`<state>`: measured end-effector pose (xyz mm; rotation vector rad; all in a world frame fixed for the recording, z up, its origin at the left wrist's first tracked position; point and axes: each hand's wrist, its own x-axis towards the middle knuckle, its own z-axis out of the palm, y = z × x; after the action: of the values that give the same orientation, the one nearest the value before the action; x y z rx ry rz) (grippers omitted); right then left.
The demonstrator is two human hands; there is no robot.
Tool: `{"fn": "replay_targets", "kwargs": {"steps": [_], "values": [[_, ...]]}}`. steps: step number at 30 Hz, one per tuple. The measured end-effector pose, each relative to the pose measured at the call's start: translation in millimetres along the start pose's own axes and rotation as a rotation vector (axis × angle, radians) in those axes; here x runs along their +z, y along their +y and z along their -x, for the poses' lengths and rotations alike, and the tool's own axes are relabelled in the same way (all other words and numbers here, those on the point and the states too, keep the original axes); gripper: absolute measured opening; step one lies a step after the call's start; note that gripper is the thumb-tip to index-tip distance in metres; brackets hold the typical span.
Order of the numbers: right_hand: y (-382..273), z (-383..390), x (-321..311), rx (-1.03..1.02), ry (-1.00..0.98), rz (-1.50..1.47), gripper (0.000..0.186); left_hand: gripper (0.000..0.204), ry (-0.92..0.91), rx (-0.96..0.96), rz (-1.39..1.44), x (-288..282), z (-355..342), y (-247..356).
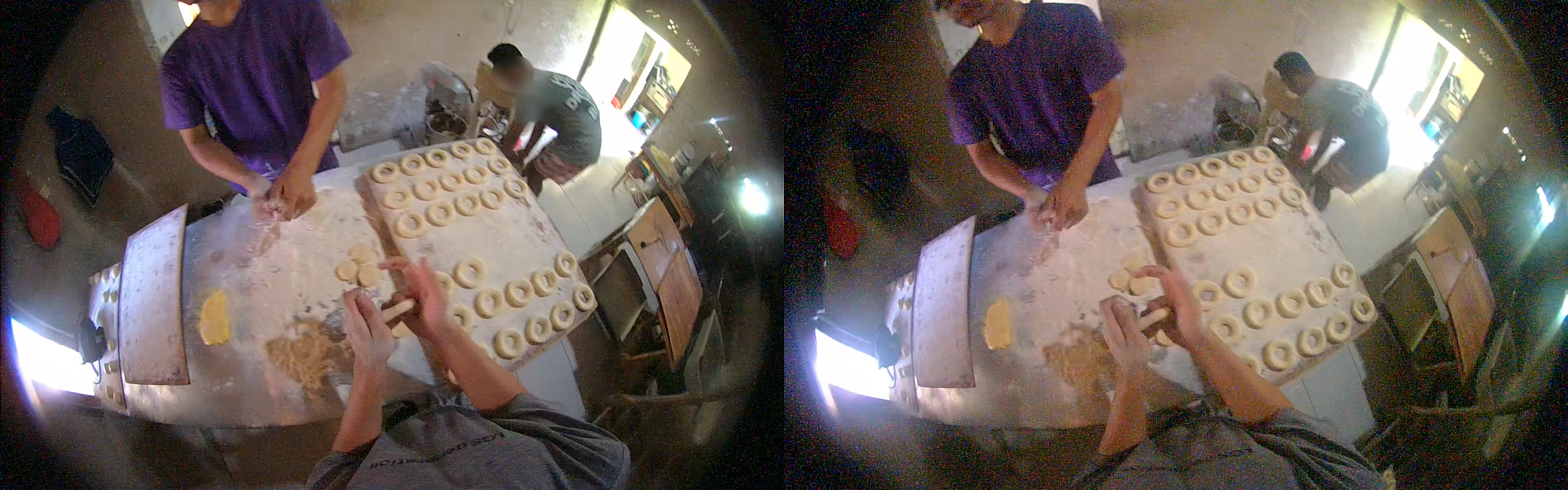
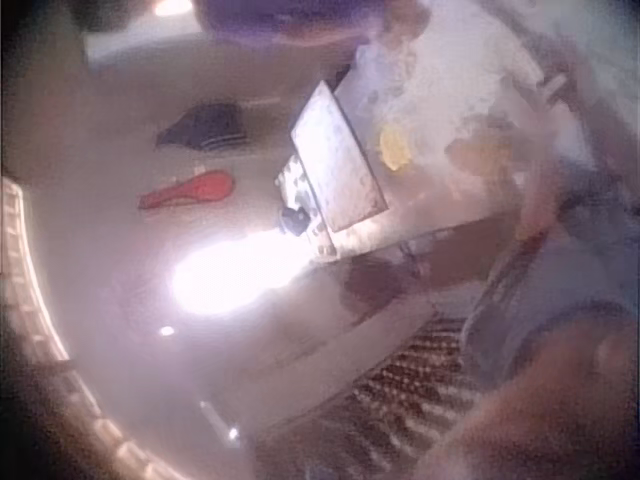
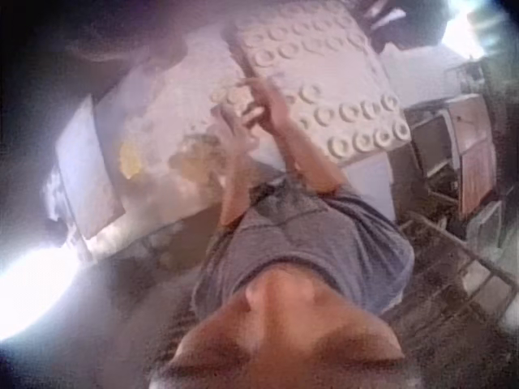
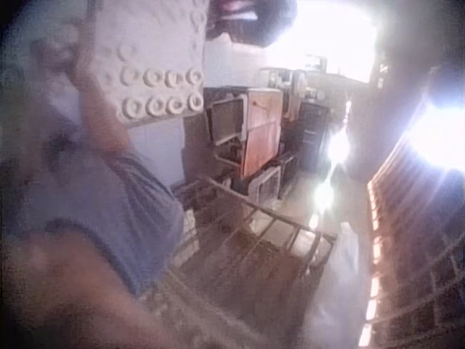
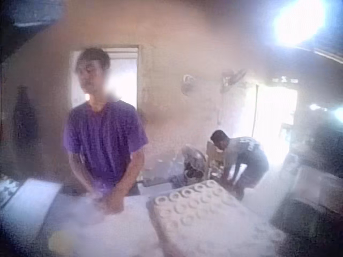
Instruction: The person shapes small dough pieces into ring shapes by hand and places them on a wooden board. Another person works alongside, also shaping dough. The shaped dough rings are arranged in rows on the board and later placed on a multi-tiered rack.
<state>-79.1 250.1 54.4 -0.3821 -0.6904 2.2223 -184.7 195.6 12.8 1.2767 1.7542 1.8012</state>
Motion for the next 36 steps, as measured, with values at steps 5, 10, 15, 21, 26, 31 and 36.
{"fn": "replay_targets", "kwargs": {"steps": [5, 10, 15, 21, 26, 31, 36], "values": [[-51, 11, -57, -0.211, -0.157, 0.710, 0.061, 0.017, 0.017, 0.180, -0.063, 67, -1, 32], [-95, 46, -83, -0.214, 0.025, 0.367, 0.064, 0.022, -0.245, -0.035, -0.163, 128, 1, 50], [-117, 53, -125, -0.332, 0.178, 0.975, 0.067, 0.026, -0.428, -0.165, -0.177, 172, 1, 85], [-157, 68, -164, -0.289, 0.114, 0.939, 0.060, 0.031, -0.562, -0.105, -0.232, 216, 12, 66], [-180, 51, -193, -0.145, 0.520, 1.085, 0.063, 0.052, -0.561, -0.253, -0.187, 256, -4, 79], [-179, 29, -334, -0.027, 0.675, 1.907, 0.075, 0.063, -0.539, 0.062, -0.781, 281, -17, 45], [-173, 40, -251, 0.170, 0.495, 1.943, 0.089, 0.069, -0.725, 0.034, -0.922, 253, 4, 34]]}}
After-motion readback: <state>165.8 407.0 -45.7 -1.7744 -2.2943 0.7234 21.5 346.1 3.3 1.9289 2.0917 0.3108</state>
